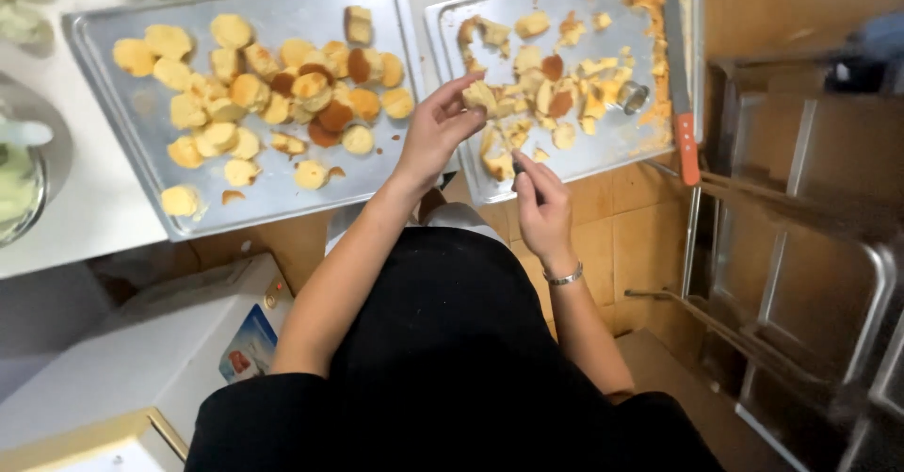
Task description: Slicing small cake pieces on a tray using a knife.
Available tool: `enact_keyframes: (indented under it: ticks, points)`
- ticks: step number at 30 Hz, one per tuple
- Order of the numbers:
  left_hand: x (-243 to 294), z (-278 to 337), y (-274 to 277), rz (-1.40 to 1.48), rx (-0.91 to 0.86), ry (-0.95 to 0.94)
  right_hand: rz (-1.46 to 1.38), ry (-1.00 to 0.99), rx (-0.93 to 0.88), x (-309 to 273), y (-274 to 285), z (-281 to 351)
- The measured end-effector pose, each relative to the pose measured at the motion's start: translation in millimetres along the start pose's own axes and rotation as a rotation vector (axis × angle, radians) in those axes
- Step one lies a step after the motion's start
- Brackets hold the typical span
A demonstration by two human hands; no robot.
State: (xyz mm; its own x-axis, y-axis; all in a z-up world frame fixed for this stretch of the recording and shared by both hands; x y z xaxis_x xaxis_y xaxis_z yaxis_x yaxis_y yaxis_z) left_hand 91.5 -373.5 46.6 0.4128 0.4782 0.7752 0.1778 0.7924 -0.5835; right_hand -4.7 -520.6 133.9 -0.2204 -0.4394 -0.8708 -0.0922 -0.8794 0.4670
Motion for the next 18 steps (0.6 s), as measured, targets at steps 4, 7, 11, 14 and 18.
enact_keyframes:
  ticks: [4, 7, 11, 14, 18]
  points:
    - [37, 19, 41, 0.068, 0.062, -0.074, 0.058, 0.025, -0.075, -33, -39, -7]
    - [64, 35, 74, 0.077, 0.132, -0.143, 0.089, 0.114, -0.123, -52, -69, -13]
    - [89, 56, 117, 0.047, 0.218, -0.153, 0.108, 0.168, -0.221, -77, -112, -17]
    - [102, 71, 146, 0.1, 0.242, -0.224, 0.132, 0.18, -0.282, -90, -142, -19]
    - [113, 89, 180, 0.116, 0.293, -0.271, 0.162, 0.197, -0.335, -106, -179, -20]
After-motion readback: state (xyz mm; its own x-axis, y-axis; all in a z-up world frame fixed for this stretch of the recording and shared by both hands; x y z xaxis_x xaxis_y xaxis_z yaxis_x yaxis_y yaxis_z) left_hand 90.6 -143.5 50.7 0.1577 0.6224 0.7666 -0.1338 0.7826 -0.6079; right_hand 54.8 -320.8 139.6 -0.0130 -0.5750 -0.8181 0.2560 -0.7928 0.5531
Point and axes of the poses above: each hand's wrist, its own z-axis away from the middle knuckle, its own y-axis out of the back of the hand, x = y × z, the point moved 8 cm from there along -z, towards the middle knuckle, and after that the axes turned 5 degrees about -y, right-handed, at the moved point
